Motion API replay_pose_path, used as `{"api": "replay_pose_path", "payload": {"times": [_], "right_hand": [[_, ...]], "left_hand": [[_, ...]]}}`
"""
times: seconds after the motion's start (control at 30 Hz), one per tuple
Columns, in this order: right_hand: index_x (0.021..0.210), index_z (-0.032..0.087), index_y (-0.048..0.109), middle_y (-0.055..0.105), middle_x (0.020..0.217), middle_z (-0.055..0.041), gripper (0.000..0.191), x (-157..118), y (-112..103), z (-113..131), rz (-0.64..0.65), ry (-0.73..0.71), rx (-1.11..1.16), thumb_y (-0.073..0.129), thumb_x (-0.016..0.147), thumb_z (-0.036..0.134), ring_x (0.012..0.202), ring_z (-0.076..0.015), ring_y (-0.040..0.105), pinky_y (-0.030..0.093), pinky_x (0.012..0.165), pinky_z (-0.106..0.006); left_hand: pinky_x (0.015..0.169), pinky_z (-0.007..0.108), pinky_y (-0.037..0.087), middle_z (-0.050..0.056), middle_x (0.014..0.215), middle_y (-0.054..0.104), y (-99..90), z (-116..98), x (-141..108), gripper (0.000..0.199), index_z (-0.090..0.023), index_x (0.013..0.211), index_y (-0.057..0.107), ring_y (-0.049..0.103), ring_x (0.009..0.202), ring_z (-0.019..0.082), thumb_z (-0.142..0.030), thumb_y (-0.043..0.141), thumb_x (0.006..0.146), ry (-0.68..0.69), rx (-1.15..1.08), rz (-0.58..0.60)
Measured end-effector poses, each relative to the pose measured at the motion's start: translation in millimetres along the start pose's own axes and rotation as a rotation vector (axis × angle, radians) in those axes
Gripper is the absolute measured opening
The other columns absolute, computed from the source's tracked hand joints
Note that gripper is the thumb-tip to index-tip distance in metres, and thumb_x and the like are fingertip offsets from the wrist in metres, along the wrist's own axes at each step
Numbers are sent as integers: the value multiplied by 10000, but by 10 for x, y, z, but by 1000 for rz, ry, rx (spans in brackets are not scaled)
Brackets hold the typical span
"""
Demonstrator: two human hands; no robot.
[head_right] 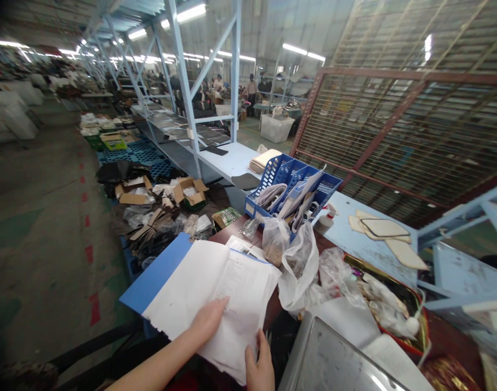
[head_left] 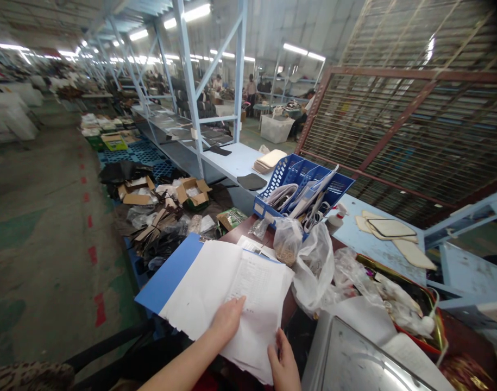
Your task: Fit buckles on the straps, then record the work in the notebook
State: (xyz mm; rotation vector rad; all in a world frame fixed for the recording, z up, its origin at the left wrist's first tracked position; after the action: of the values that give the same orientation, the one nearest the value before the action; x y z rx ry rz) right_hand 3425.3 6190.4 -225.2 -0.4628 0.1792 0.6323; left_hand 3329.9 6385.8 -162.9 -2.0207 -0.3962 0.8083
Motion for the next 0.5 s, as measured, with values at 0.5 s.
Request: {"api": "replay_pose_path", "payload": {"times": [0.5], "right_hand": [[715, 159, 704, 719, 859, -127, 530, -78, 10, 164, 9, 151, 1, 633, 513, 644, 941, -313, 625, 496, 782, -320]], "left_hand": [[826, 326, 400, 91, 1031, 598, 18, 0, 23, 458, -205, 1249, 476, 551, 948, 226, -107, 228, 877, 12, 1, -13]]}}
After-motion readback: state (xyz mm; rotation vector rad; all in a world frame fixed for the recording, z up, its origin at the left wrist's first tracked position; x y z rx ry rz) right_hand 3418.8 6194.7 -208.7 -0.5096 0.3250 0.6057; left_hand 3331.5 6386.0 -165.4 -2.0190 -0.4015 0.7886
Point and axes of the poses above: each hand's wrist, its own x-axis towards the middle knuckle, its own y-axis out of the palm, z = x × y, the point moved 2 cm from there along x, towards the middle knuckle
